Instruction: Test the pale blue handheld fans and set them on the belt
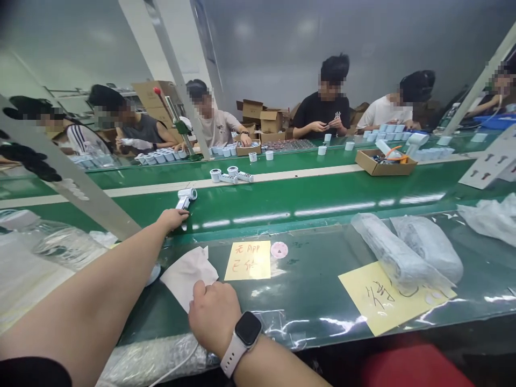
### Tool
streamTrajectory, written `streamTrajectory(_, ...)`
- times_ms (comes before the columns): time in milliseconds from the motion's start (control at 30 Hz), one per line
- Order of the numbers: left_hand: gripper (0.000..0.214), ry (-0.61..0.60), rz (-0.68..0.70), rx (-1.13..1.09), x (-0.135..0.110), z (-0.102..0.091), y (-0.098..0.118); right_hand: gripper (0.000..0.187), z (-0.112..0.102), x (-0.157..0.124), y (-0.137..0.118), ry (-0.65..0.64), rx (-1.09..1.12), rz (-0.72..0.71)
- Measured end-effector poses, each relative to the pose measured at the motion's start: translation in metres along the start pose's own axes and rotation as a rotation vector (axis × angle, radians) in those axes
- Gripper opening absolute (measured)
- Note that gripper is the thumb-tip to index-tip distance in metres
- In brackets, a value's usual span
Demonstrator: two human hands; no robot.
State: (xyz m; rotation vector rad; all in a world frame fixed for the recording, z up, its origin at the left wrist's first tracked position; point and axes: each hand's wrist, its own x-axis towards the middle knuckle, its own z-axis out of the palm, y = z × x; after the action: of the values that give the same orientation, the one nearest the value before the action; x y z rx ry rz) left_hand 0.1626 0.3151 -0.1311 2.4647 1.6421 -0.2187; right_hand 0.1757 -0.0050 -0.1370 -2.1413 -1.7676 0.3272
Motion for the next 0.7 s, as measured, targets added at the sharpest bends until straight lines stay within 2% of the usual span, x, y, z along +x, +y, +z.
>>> streamTrajectory(167,0.037,0.042,0.004,-0.028,-0.01,-0.021,-0.003,0.006,-0.002,-0.002,0.001,0.001,-0.009,-0.031)
streamTrajectory(267,0.039,0.03,0.045,-0.046,-0.019,-0.026,0.0,0.006,-0.001,-0.005,-0.002,0.007,-0.023,-0.044)
streamTrajectory(467,0.039,-0.056,0.03,-0.024,-0.03,-0.012,0.006,0.007,0.003,-0.011,-0.007,0.027,-0.044,-0.064)
streamTrajectory(700,0.045,-0.12,-0.01,0.011,-0.01,0.002,0.02,0.006,0.011,-0.006,-0.005,0.052,-0.07,-0.071)
